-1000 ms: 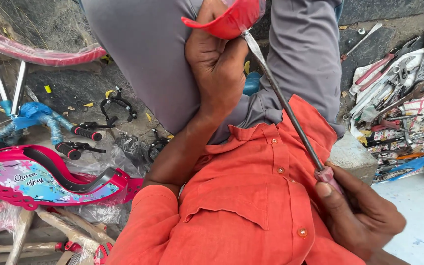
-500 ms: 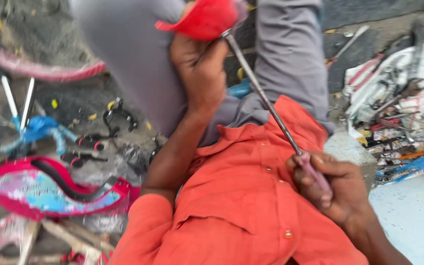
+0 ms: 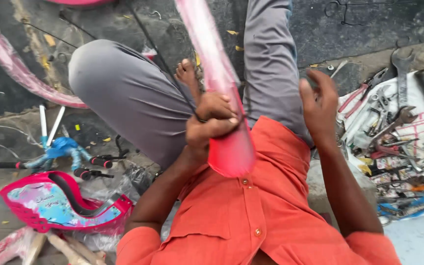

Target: The recorder is unwrapping various bicycle parts from plastic packaging using tools and hands.

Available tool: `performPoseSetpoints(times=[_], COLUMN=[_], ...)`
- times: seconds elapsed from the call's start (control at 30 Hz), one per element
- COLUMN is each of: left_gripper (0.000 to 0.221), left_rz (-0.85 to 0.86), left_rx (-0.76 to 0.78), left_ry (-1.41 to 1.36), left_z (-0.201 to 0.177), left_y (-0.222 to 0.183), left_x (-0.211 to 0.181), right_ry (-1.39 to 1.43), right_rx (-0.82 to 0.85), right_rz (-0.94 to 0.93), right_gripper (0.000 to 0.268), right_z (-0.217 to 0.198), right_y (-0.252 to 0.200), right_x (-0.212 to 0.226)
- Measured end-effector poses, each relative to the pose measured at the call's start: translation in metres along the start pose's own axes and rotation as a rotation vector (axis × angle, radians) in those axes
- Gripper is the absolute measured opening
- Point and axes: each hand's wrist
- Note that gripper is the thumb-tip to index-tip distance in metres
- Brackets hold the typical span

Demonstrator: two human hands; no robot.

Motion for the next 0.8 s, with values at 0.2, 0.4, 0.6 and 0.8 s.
performPoseSetpoints(times=[0.2,0.4,0.6,0.8], left_gripper=[0.018,0.071,0.117,0.095], left_rz=[0.199,-0.314,-0.417,-0.183], left_rx=[0.220,0.036,0.201,0.204], left_ry=[0.069,-0.012,0.099,0.325], left_z=[0.031,0.006,0.042,0.046], left_y=[0.020,0.024,-0.003,-0.016], left_x=[-0.010,-0.019,0.014,0.029], right_ry=[1.032,1.059,1.069,1.076], right_rx=[0.639,0.312,0.292,0.205], right_rz=[0.684,0.086,-0.128,-0.132], right_gripper=[0.064,0.031,0.017,0.018], right_z=[0.078,0.064,0.035,0.029], right_y=[0.036,0.077,0.074,0.063], right_x=[0.120,0.086,0.073,0.057])
Point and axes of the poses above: each hand's wrist, its own y-axis towards the middle knuckle, its own z-axis out of the palm, x = y × z, and after that the axes turned 8 degrees about -x, right-handed
